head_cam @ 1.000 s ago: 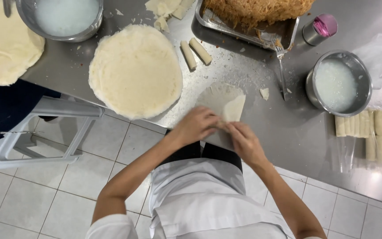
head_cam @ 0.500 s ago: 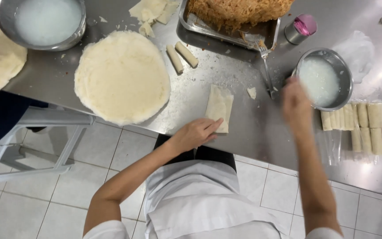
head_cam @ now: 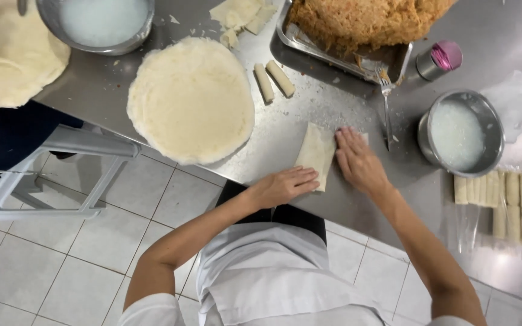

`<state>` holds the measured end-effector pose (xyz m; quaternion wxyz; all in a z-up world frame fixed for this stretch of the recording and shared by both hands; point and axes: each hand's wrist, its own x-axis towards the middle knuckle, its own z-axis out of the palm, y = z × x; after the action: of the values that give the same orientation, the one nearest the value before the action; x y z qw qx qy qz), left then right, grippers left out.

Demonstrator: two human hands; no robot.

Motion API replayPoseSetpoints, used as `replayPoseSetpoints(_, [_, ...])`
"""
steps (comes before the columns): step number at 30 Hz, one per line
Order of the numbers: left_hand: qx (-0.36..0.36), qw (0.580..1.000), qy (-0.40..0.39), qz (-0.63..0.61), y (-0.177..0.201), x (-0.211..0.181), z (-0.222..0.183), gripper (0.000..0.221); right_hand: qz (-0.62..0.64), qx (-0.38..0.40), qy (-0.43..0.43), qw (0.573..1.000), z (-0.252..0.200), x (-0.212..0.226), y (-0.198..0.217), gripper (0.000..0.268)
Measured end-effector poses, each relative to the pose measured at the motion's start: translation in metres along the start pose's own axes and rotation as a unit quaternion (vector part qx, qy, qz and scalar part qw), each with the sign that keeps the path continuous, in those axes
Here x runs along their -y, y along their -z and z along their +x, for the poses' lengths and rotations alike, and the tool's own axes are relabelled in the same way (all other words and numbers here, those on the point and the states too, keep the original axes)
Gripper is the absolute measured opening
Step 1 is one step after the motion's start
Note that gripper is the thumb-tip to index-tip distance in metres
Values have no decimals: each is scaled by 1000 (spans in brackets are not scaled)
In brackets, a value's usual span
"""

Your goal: Rolling thin dough wrappers with a meat-based filling on a stainless steel preparation table in a food production facility.

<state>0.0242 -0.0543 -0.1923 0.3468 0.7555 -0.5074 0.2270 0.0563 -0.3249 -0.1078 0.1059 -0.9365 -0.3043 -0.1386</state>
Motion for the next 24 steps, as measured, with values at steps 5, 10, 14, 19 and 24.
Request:
replayPoseSetpoints(5, [-6, 1000, 27, -7, -7, 0, -1, 35, 33, 39, -3, 999, 21, 13, -18, 50])
replayPoseSetpoints(10, [16, 999, 34, -38, -16, 10, -4, 38, 98, 47, 49, 993, 58, 27, -25, 47])
replayPoseSetpoints(14, [13, 1000, 19, -16, 15, 12, 11, 26, 144, 39, -30, 988, 31, 17, -19, 43])
replayPoseSetpoints(19, [113, 982, 98, -116, 46, 20, 17, 37, 309, 6, -41, 950, -39, 64, -12, 52])
replayPoseSetpoints(24, [70, 941, 259, -206, 36, 41, 36, 17, 270, -29, -111, 956, -27, 40, -17, 20])
